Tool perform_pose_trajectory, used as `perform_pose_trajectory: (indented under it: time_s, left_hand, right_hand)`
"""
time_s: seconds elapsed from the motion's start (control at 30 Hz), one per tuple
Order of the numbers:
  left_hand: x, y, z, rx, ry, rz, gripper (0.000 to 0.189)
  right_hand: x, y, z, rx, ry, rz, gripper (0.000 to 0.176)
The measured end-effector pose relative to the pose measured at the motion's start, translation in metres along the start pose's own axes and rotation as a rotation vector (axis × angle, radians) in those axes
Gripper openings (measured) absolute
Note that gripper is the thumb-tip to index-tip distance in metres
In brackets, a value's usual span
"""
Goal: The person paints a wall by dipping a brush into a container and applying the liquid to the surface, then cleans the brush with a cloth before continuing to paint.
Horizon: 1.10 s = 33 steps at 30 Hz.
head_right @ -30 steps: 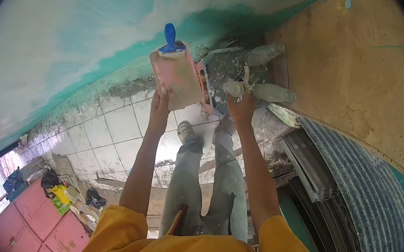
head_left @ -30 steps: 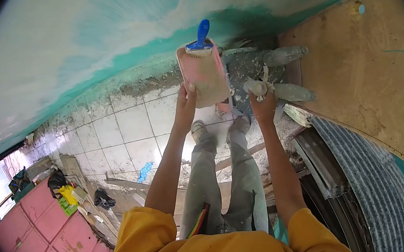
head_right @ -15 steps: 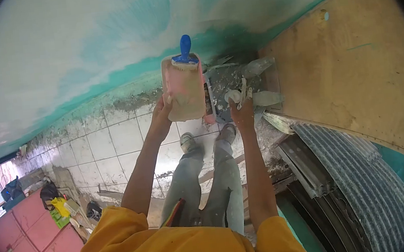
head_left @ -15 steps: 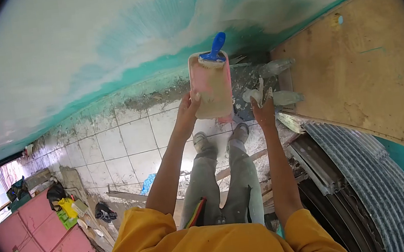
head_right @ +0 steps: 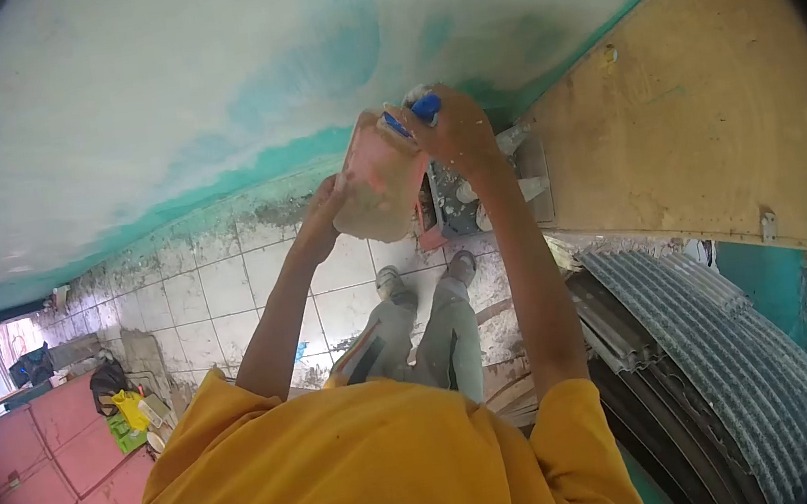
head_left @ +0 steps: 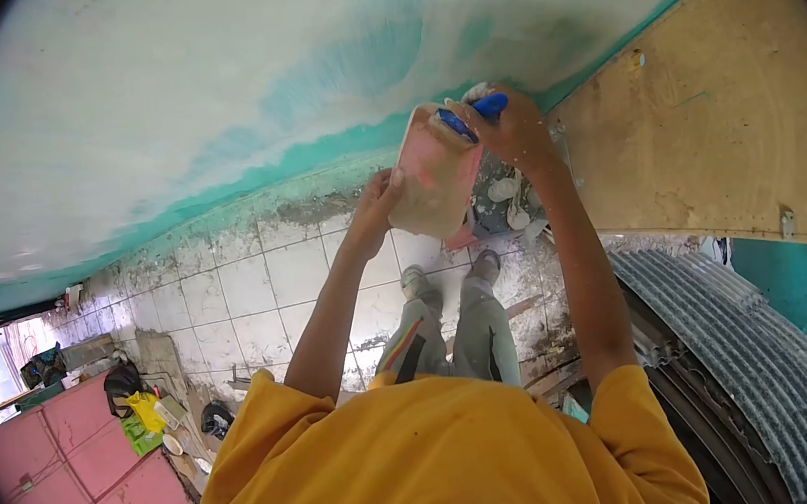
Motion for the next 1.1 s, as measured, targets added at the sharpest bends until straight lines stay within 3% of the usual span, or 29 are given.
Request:
perform_pose_trajectory:
  time_s: [0.07,0.13,0.37,0.53,0.63,0.73,0.87,0.93,1.1]
  left_hand:
    - [0.012,0.003,0.008,0.03,-0.015,0.026,0.08]
    - [0.023,0.002,0.016,0.052,0.021,0.0,0.081]
    - [0.046,-0.007,0.042,0.162,0.055,0.08,0.08]
    - [0.036,-0.01,0.054,0.122,0.087,0.081,0.076]
    - [0.037,-0.012,0.058,0.088,0.06,0.172,0.074]
    - [0.04,-0.012,0.059,0.105,0.025,0.204,0.074]
    - [0.052,-0.03,0.068,0.15,0.003,0.155,0.071]
    - [0.05,-0.039,0.071,0.196,0.059,0.142,0.075]
    - [0.051,-0.047,0.074,0.204,0.011,0.217,0.075]
  right_hand:
    - [-0.016,-0.001,0.006,-0.057,0.01,0.074,0.032]
    - [-0.028,-0.005,0.02,-0.022,0.167,0.103,0.032]
    - [-0.065,-0.023,0.065,-0.07,0.144,0.009,0.031]
    - [-0.071,-0.025,0.065,0.066,0.01,-0.087,0.031]
    - [-0.078,-0.012,0.055,0.198,0.141,-0.023,0.028]
    - [-0.073,0.001,0.057,0.058,0.088,0.012,0.028]
    - [-0.079,0.005,0.059,0.028,0.072,0.026,0.029]
    - [-0.077,0.01,0.047,0.111,-0.003,-0.075,0.03]
    - [-0.063,0.012,0.044,0.0,0.065,-0.138,0.031]
Point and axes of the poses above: each hand's wrist, its own z-axis away from the middle knuckle, its own y-axis out of the back of the hand, x = y × z, the point moved 4 cm from there along -z, towards the middle knuckle, and after that the axes turned 7 degrees about -z, right-handed, at the moved point
